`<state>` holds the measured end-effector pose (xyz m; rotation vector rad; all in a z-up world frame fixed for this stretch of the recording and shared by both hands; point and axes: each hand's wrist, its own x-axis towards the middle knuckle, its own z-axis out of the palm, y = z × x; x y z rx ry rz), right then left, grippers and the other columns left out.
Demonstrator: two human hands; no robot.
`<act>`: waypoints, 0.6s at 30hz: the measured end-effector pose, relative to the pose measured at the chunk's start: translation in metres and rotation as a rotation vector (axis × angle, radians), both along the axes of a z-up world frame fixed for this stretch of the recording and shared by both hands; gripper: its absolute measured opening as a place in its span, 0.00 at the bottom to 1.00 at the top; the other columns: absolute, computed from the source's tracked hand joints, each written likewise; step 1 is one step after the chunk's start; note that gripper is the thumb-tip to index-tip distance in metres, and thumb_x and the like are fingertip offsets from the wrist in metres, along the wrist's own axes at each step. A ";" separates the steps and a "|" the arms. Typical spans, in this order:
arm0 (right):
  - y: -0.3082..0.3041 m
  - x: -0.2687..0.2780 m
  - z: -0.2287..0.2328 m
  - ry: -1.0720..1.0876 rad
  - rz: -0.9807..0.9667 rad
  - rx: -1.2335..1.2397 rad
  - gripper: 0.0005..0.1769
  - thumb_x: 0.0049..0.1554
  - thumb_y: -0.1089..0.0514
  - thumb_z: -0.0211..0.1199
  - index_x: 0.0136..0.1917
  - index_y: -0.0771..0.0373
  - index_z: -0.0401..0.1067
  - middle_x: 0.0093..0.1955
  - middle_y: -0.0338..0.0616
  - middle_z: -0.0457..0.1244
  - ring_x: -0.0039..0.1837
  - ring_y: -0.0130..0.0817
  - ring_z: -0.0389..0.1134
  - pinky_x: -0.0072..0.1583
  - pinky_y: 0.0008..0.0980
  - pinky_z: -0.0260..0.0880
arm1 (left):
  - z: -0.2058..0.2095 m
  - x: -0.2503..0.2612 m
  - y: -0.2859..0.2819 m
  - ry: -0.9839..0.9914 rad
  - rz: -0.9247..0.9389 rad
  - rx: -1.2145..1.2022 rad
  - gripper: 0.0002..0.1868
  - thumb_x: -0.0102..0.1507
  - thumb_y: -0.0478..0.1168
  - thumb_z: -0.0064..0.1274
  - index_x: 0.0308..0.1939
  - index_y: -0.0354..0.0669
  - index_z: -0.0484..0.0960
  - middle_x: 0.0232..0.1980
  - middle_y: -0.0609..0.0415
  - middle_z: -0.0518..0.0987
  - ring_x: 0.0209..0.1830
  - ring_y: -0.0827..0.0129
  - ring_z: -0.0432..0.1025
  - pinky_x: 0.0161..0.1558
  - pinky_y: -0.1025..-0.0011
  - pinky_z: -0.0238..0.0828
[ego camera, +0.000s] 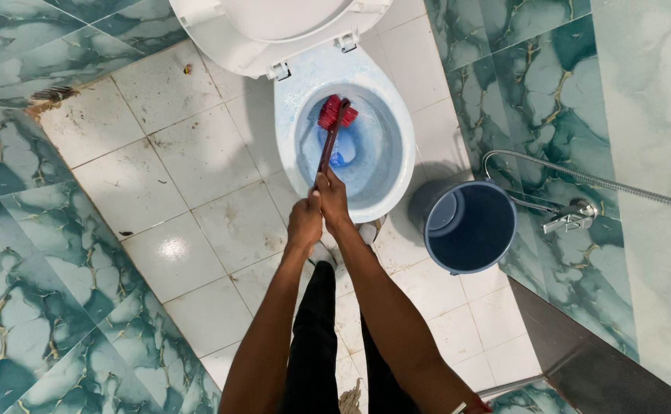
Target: The person cleans a toilet bowl by scrubbing the interior with a toilet brush.
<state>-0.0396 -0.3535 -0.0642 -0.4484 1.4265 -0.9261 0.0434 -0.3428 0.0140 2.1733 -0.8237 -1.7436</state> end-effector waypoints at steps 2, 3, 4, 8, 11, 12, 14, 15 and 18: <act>0.008 -0.009 0.002 -0.011 -0.069 0.022 0.18 0.68 0.59 0.50 0.66 0.69 0.70 0.37 0.37 0.60 0.37 0.25 0.61 0.39 0.28 0.64 | -0.008 -0.012 0.013 0.099 0.027 0.019 0.33 0.71 0.57 0.36 0.46 0.25 0.81 0.40 0.29 0.81 0.42 0.34 0.76 0.44 0.47 0.69; 0.015 -0.016 0.005 -0.025 -0.140 0.046 0.21 0.66 0.58 0.50 0.70 0.66 0.69 0.34 0.36 0.59 0.35 0.25 0.60 0.37 0.28 0.63 | -0.013 -0.020 0.019 0.196 0.054 0.040 0.33 0.72 0.56 0.36 0.47 0.24 0.80 0.41 0.23 0.78 0.41 0.26 0.72 0.42 0.42 0.67; 0.022 -0.023 0.008 -0.020 -0.138 0.048 0.21 0.66 0.58 0.50 0.70 0.66 0.69 0.34 0.36 0.59 0.35 0.25 0.60 0.37 0.28 0.63 | -0.018 -0.027 0.023 0.202 0.056 0.042 0.33 0.72 0.56 0.36 0.47 0.24 0.80 0.41 0.23 0.78 0.41 0.26 0.72 0.42 0.42 0.67; 0.056 -0.030 0.031 -0.059 -0.305 0.059 0.23 0.67 0.57 0.50 0.73 0.65 0.66 0.35 0.34 0.59 0.37 0.24 0.61 0.38 0.26 0.64 | -0.017 -0.027 0.046 0.052 -0.248 -0.127 0.32 0.69 0.58 0.36 0.45 0.28 0.82 0.43 0.28 0.81 0.49 0.36 0.77 0.52 0.51 0.70; 0.055 -0.017 0.035 -0.028 -0.336 0.044 0.22 0.68 0.56 0.50 0.72 0.67 0.66 0.36 0.34 0.59 0.37 0.24 0.62 0.39 0.26 0.65 | -0.008 -0.011 0.045 0.034 -0.336 -0.151 0.32 0.69 0.58 0.36 0.46 0.30 0.82 0.45 0.27 0.81 0.50 0.34 0.75 0.53 0.50 0.70; 0.054 -0.015 0.035 -0.032 -0.353 0.045 0.22 0.68 0.56 0.51 0.71 0.69 0.66 0.37 0.33 0.59 0.38 0.25 0.62 0.39 0.27 0.65 | -0.008 -0.009 0.044 -0.006 -0.369 -0.100 0.32 0.69 0.59 0.36 0.46 0.31 0.83 0.46 0.27 0.80 0.50 0.33 0.75 0.54 0.50 0.70; 0.041 -0.014 0.030 0.007 -0.275 0.033 0.23 0.67 0.56 0.51 0.72 0.67 0.67 0.36 0.35 0.60 0.37 0.25 0.62 0.39 0.27 0.65 | -0.014 -0.011 0.037 0.016 -0.284 -0.117 0.33 0.69 0.60 0.36 0.46 0.30 0.81 0.45 0.27 0.81 0.50 0.34 0.76 0.53 0.50 0.70; 0.031 -0.015 0.026 0.044 -0.195 0.024 0.24 0.66 0.55 0.50 0.72 0.65 0.67 0.34 0.36 0.61 0.36 0.25 0.61 0.39 0.27 0.65 | -0.019 -0.012 0.033 0.036 -0.195 -0.132 0.33 0.69 0.60 0.35 0.46 0.29 0.80 0.45 0.27 0.81 0.50 0.35 0.77 0.53 0.50 0.71; 0.019 -0.027 0.017 0.005 -0.122 0.008 0.23 0.68 0.55 0.52 0.72 0.67 0.68 0.37 0.35 0.60 0.38 0.23 0.60 0.40 0.26 0.64 | -0.038 -0.028 0.032 -0.020 -0.146 -0.147 0.34 0.71 0.59 0.32 0.46 0.29 0.81 0.46 0.26 0.81 0.50 0.32 0.75 0.53 0.47 0.69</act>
